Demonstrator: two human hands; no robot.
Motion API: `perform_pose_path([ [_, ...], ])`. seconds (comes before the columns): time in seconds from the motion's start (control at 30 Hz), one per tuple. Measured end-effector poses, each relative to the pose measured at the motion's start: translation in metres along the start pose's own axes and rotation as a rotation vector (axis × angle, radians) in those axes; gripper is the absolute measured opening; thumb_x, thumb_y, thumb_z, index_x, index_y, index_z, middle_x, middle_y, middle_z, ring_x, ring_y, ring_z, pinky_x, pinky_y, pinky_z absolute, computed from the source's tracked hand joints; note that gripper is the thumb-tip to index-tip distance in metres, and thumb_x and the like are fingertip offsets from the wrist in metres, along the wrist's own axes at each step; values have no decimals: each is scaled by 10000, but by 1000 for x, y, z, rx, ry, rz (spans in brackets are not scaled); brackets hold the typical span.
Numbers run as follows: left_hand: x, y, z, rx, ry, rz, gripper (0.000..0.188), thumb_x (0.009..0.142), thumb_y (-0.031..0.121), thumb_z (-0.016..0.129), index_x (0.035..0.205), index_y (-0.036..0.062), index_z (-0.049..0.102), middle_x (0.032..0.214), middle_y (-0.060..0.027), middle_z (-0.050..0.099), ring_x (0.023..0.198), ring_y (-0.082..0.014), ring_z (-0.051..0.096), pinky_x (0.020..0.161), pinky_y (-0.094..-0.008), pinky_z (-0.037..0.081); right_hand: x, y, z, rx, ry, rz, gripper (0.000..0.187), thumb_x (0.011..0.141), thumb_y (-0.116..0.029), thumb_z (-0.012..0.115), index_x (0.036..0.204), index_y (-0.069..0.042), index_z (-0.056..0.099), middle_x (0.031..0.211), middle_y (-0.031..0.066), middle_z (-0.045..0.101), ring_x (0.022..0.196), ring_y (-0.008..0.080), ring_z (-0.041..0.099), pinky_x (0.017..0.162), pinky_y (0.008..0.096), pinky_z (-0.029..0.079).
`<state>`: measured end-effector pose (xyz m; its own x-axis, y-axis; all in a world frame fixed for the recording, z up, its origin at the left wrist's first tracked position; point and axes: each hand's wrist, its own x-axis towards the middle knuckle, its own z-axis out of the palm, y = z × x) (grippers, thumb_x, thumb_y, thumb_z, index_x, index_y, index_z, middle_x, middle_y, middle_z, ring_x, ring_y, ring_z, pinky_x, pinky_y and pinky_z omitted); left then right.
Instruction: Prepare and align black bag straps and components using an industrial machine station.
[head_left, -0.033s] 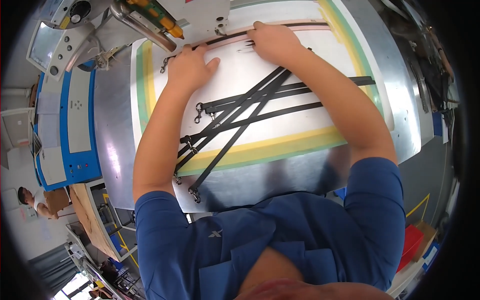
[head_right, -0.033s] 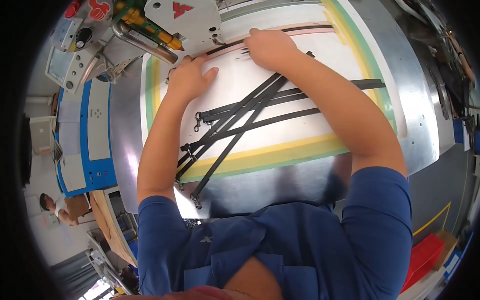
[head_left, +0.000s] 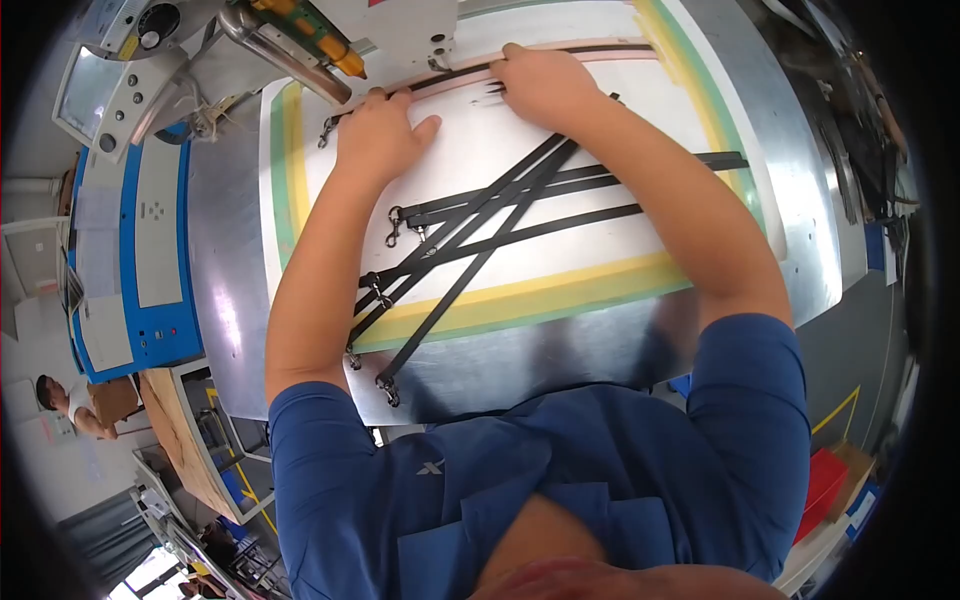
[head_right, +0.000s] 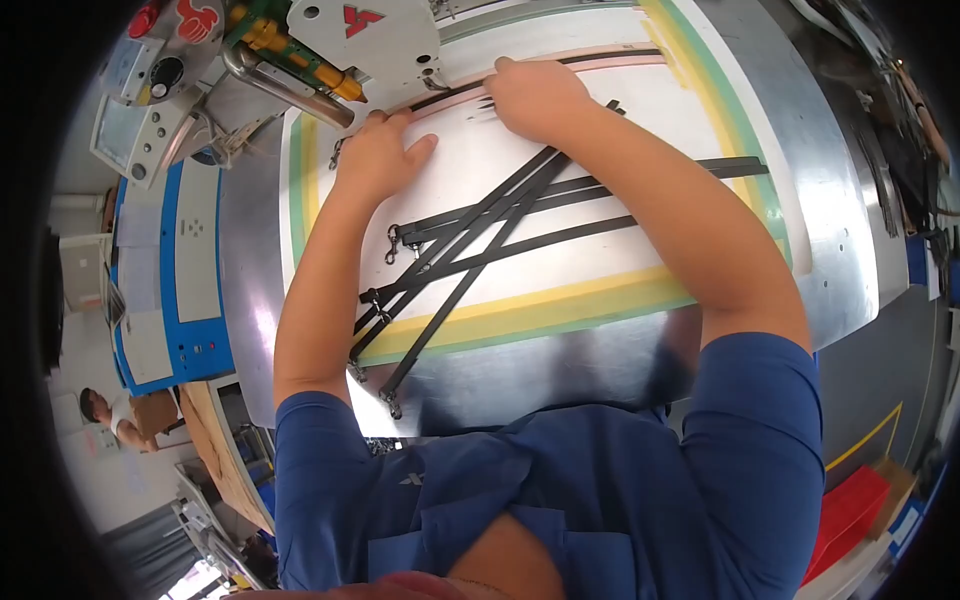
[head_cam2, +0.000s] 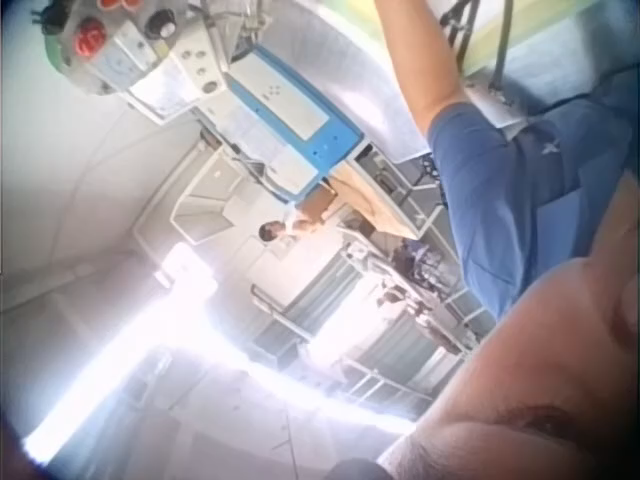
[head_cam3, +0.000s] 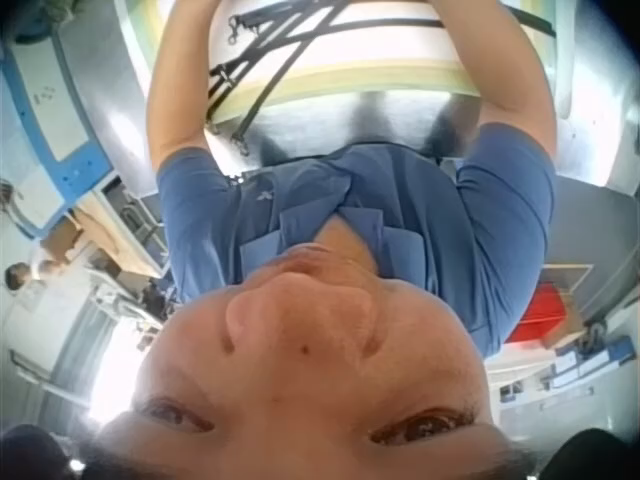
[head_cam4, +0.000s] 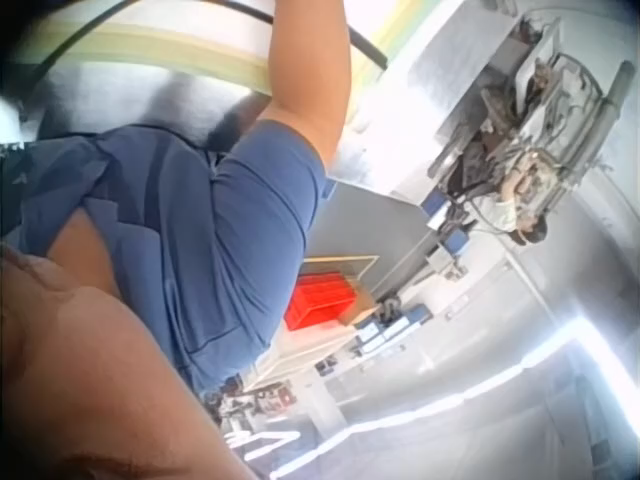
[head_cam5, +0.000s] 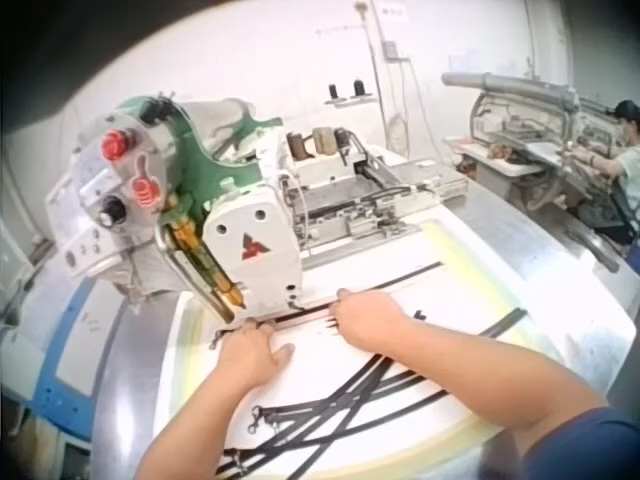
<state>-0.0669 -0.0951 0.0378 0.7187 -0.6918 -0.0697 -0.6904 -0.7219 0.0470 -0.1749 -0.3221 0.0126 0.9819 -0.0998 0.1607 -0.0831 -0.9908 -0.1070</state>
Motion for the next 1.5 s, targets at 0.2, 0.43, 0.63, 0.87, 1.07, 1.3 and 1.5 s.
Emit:
perform_pose_path([
  [0.2,15,32,18,-30,146,139,648,935,511,700,1409,73,649,1367,-228,629,1272,-424,615,1062,-524,500,3,4,-1,34,2,-58,290,931,-187,696,1188,-59,729,1177,130,679,1042,341,724,882,463,609],
  [0.43,18,52,14,57,151,109,638,950,523,693,1420,95,646,1274,-226,672,1189,-416,665,1016,-500,532,-4,22,-4,49,8,-33,287,946,-180,664,1211,-92,726,1192,112,678,1046,336,725,873,463,608],
  [0.63,18,56,17,61,187,101,627,951,544,683,1445,159,652,1283,-225,675,1188,-388,679,997,-486,546,-22,66,-16,3,-18,39,290,959,-161,630,1234,-139,718,1212,82,671,1075,318,717,915,472,583],
  [0.87,25,70,13,51,95,78,692,924,571,711,1460,139,639,1307,-250,663,1199,-402,666,1020,-483,538,-40,97,-25,13,-81,118,287,966,-147,622,1238,-144,710,1218,76,661,1104,316,704,927,474,573],
  [1.07,31,95,25,0,179,139,742,905,570,746,1447,75,632,1326,-236,648,1224,-415,640,1047,-485,521,-37,88,-17,26,-13,74,262,978,-125,581,1191,-102,733,1201,113,671,1094,342,712,915,467,585],
  [1.3,43,110,30,-68,190,160,748,895,592,751,1466,123,630,1332,-238,630,1233,-449,617,1062,-493,514,-35,92,-12,50,13,-6,265,926,-145,670,1176,-76,724,1175,120,667,1048,333,725,857,467,603],
  [1.5,38,127,20,-16,163,88,762,870,656,753,1466,197,638,1340,-262,612,1232,-470,612,1060,-514,513,-35,98,-7,70,10,-42,269,920,-150,673,1177,-97,736,1157,107,675,1045,324,725,859,464,603],
])
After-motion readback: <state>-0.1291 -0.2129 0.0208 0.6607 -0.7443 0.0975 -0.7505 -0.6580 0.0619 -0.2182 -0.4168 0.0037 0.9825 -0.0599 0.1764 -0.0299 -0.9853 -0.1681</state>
